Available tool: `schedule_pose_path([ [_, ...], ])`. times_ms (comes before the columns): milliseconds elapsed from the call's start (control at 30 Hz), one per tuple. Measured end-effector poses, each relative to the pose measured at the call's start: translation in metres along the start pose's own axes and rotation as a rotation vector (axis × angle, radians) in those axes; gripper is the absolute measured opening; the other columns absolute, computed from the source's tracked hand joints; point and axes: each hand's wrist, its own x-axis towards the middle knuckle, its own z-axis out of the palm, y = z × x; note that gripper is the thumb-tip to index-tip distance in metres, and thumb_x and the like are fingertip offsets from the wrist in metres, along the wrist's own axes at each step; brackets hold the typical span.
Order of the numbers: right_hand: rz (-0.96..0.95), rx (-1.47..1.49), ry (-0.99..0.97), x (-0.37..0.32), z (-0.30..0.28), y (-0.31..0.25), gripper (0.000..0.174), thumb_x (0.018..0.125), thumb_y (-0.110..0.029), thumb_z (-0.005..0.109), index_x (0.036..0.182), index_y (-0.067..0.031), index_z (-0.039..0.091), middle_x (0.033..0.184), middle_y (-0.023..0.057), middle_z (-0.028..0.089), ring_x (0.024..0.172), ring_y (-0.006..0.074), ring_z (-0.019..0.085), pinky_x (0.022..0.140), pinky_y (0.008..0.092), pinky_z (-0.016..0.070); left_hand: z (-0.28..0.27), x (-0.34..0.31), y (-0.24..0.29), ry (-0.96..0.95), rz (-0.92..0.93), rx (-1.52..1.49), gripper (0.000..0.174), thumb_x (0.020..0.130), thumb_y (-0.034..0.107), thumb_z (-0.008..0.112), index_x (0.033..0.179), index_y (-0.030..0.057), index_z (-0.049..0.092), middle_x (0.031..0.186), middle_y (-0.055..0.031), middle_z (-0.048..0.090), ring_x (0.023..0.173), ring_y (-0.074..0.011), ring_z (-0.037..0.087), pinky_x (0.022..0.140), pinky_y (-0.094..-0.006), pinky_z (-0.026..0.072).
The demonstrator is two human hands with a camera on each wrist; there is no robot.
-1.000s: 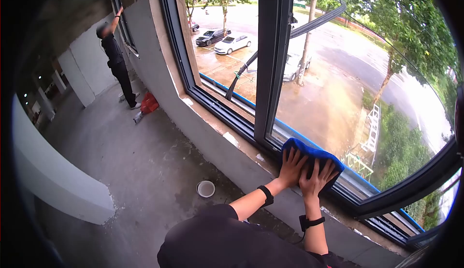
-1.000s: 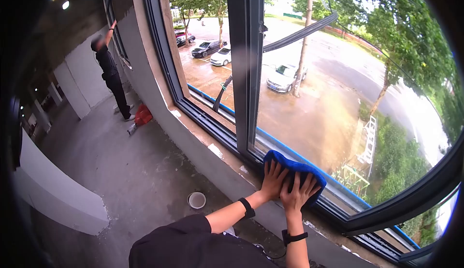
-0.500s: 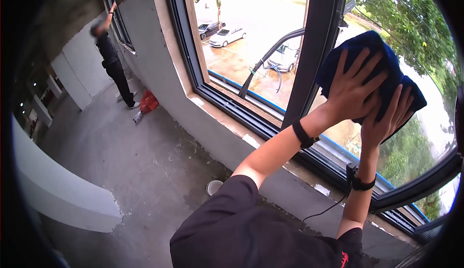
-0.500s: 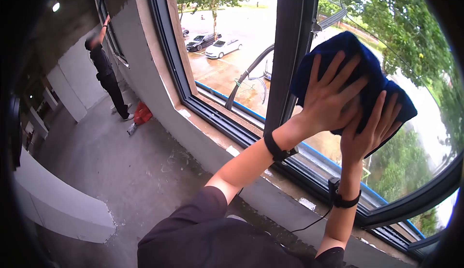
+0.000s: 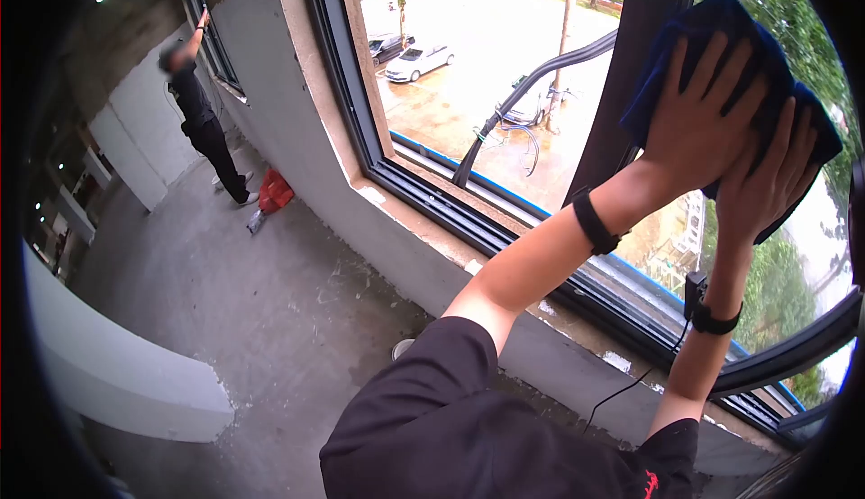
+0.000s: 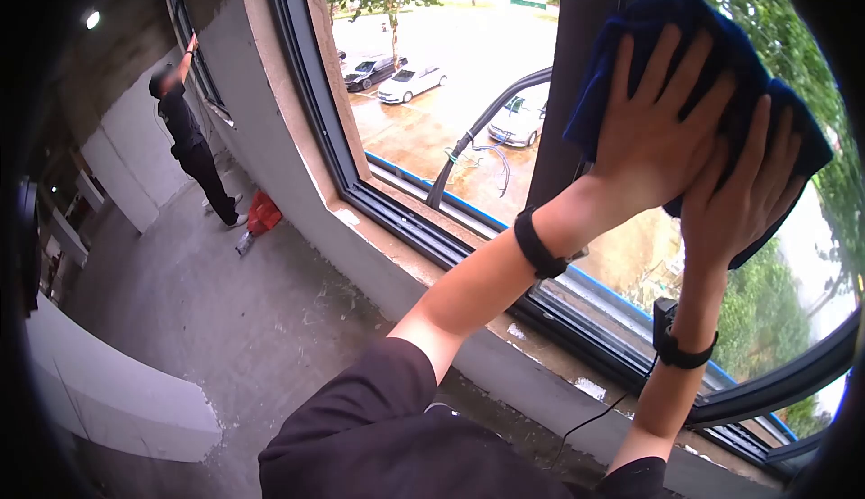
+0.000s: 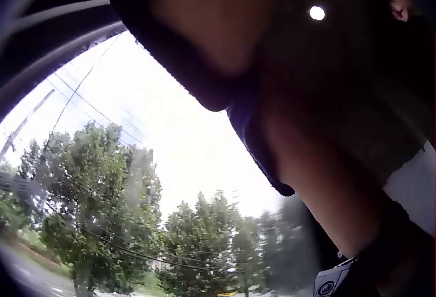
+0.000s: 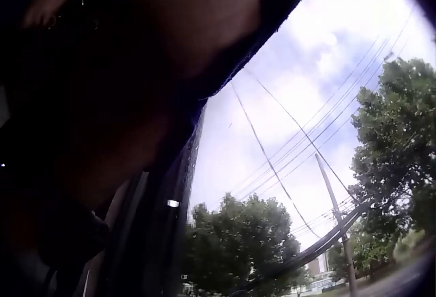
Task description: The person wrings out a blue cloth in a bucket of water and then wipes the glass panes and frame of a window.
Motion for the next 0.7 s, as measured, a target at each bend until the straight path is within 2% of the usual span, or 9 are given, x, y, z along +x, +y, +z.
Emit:
schedule_pose_path([
  [67, 0.084, 0.018, -0.099, -0.043, -0.016, -0.013, 0.049, 0.101, -0.026, 0.053, 0.147, -0.012, 0.052, 0.151, 0.0172, 0.05, 0.142, 0.0373, 0.043, 0.12, 0.0522, 0.0193, -0.011, -0.048, 0.014, -0.136, -0.103, 0.065, 0.048, 0.083, 0.032, 0.067, 0.128, 0.0178, 0.066, 0.153, -0.0154, 0.045, 0.144, -0.0403, 0.035, 0.116, -0.0678, 0.0178],
  [200, 0.189, 0.05, -0.216, -0.142, -0.044, -0.027, 0.046, 0.101, -0.025, 0.053, 0.144, -0.0097, 0.054, 0.151, 0.0237, 0.047, 0.144, 0.0412, 0.039, 0.121, 0.0545, 0.0161, -0.025, -0.148, 0.046, -0.256, -0.274, 0.097, 0.042, 0.087, 0.032, 0.064, 0.127, 0.0206, 0.067, 0.15, -0.0164, 0.049, 0.142, -0.041, 0.038, 0.116, -0.0666, 0.0147],
  [267, 0.197, 0.09, -0.239, -0.205, -0.054, -0.031, 0.044, 0.1, -0.026, 0.054, 0.141, -0.009, 0.056, 0.15, 0.0261, 0.047, 0.144, 0.0438, 0.038, 0.121, 0.0585, 0.0151, -0.025, -0.228, 0.056, -0.231, -0.268, 0.155, 0.041, 0.086, 0.033, 0.067, 0.124, 0.0205, 0.069, 0.149, -0.0165, 0.051, 0.14, -0.0415, 0.039, 0.115, -0.0677, 0.0159],
  [333, 0.192, 0.106, -0.278, -0.264, -0.067, -0.037, 0.045, 0.099, -0.026, 0.055, 0.141, -0.0087, 0.054, 0.15, 0.0272, 0.046, 0.144, 0.046, 0.037, 0.12, 0.0622, 0.0134, -0.037, -0.265, 0.063, -0.326, -0.273, 0.181, 0.033, 0.084, 0.035, 0.069, 0.115, 0.023, 0.07, 0.141, -0.014, 0.056, 0.131, -0.0403, 0.046, 0.108, -0.0665, 0.0249],
  [400, 0.188, 0.11, -0.346, -0.302, -0.079, -0.044, 0.049, 0.099, -0.025, 0.057, 0.145, -0.0089, 0.048, 0.152, 0.0273, 0.043, 0.146, 0.0469, 0.033, 0.12, 0.0634, 0.0118, -0.051, -0.306, 0.07, -0.413, -0.293, 0.18, 0.037, 0.084, 0.037, 0.069, 0.119, 0.0258, 0.069, 0.144, -0.0103, 0.054, 0.133, -0.0366, 0.043, 0.109, -0.0651, 0.0248],
  [467, 0.167, 0.125, -0.439, -0.334, -0.091, -0.048, 0.058, 0.096, -0.02, 0.061, 0.149, -0.0086, 0.04, 0.157, 0.0272, 0.034, 0.149, 0.0474, 0.026, 0.12, 0.0634, 0.0111, -0.059, -0.328, 0.073, -0.498, -0.315, 0.174, 0.041, 0.084, 0.039, 0.069, 0.123, 0.0285, 0.069, 0.147, -0.0067, 0.052, 0.136, -0.0329, 0.041, 0.11, -0.0636, 0.0248],
  [533, 0.19, 0.148, -0.516, -0.354, -0.106, -0.051, 0.059, 0.096, -0.02, 0.062, 0.149, -0.0083, 0.04, 0.157, 0.0275, 0.033, 0.149, 0.0479, 0.025, 0.12, 0.0637, 0.0113, -0.069, -0.336, 0.075, -0.524, -0.25, 0.215, 0.032, 0.081, 0.037, 0.072, 0.111, 0.0256, 0.071, 0.132, -0.0099, 0.059, 0.124, -0.0378, 0.049, 0.104, -0.0636, 0.0303],
  [567, 0.212, 0.179, -0.586, -0.361, -0.112, -0.05, 0.059, 0.095, -0.019, 0.062, 0.149, -0.0079, 0.039, 0.158, 0.0279, 0.032, 0.149, 0.0485, 0.024, 0.119, 0.0641, 0.0115, -0.074, -0.337, 0.074, -0.523, -0.253, 0.214, 0.032, 0.081, 0.037, 0.072, 0.111, 0.0256, 0.071, 0.132, -0.0099, 0.059, 0.124, -0.0378, 0.049, 0.104, -0.0636, 0.0303],
  [700, 0.13, 0.176, -0.555, -0.342, -0.107, -0.035, 0.064, 0.092, -0.023, 0.067, 0.148, -0.008, 0.04, 0.155, 0.0285, 0.035, 0.145, 0.0487, 0.032, 0.118, 0.0642, 0.0147, -0.074, -0.318, 0.057, -0.539, -0.204, 0.146, 0.035, 0.082, 0.038, 0.071, 0.115, 0.0272, 0.071, 0.136, -0.0078, 0.057, 0.127, -0.0367, 0.048, 0.105, -0.0627, 0.0306],
])
